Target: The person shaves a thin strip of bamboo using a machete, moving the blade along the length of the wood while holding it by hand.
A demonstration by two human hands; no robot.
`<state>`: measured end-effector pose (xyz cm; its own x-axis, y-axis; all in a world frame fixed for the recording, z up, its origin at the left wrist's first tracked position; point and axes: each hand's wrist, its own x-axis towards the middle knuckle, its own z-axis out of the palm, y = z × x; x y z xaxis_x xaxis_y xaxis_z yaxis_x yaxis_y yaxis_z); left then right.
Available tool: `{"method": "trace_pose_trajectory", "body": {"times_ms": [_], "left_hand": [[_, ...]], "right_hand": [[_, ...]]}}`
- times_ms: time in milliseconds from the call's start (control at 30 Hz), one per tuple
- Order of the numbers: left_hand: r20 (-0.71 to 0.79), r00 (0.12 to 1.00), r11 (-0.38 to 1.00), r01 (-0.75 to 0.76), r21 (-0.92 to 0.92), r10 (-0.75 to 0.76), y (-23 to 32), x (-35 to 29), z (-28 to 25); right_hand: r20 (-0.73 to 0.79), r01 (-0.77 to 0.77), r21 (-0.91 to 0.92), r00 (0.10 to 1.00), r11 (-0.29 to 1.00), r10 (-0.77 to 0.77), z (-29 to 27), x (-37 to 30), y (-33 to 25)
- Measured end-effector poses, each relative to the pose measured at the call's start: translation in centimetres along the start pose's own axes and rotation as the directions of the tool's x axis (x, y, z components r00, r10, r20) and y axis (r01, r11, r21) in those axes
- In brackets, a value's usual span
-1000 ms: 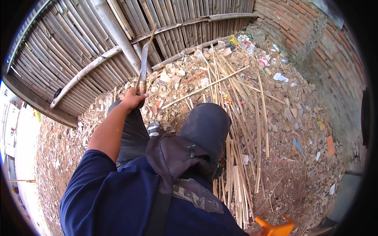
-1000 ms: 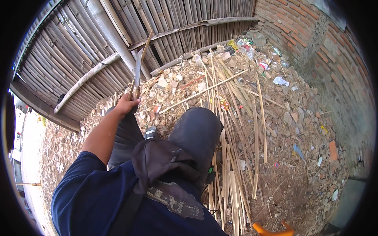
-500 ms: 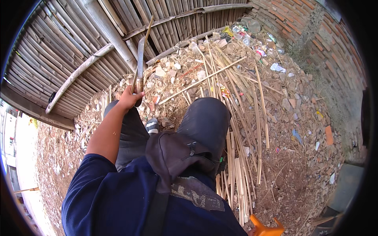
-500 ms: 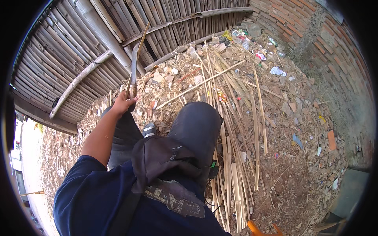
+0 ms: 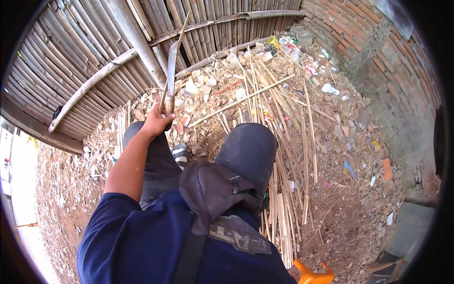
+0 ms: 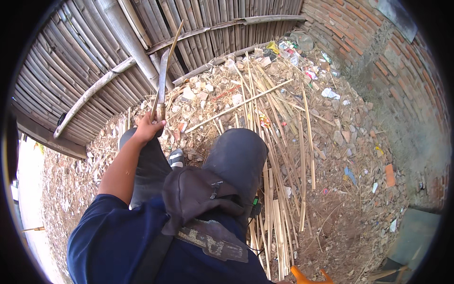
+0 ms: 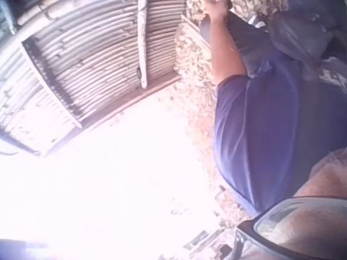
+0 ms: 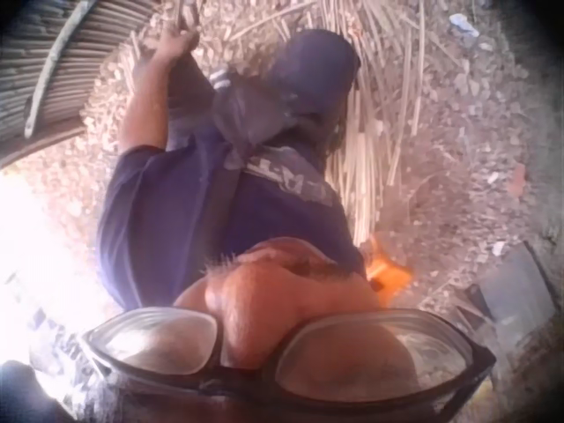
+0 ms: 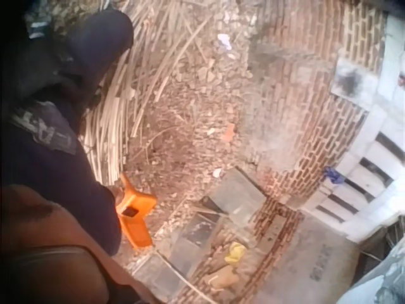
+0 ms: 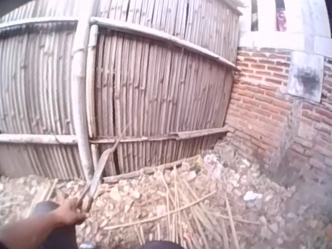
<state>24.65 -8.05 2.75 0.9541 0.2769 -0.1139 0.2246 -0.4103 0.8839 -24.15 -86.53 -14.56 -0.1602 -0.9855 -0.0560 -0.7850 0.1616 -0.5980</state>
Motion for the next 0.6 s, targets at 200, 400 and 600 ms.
{"method": "trace_pose_trajectory", "body": {"times_ms": [200,400,600], "left_hand": [[0.1,0.992,0.978,-0.052,-0.2,0.073,0.3,-0.9,0.5],[-0.004,0.968,0.967,-0.252,-0.05,0.252,-3.1,-0.2,0.8],[-0.022,0.944,0.916,-0.326,-0.232,0.33,-5.4,0.0,0.6]], "right_hand": [[-0.032,0.42,-0.151,0.903,0.895,-0.429,7.6,-11.8,2.0],[0.098,0.701,0.543,0.494,0.462,-0.864,8.8,-20.6,-25.2],[0.258,0.449,0.889,-0.329,0.09,-0.908,6.4,-44.3,-47.2]]}}
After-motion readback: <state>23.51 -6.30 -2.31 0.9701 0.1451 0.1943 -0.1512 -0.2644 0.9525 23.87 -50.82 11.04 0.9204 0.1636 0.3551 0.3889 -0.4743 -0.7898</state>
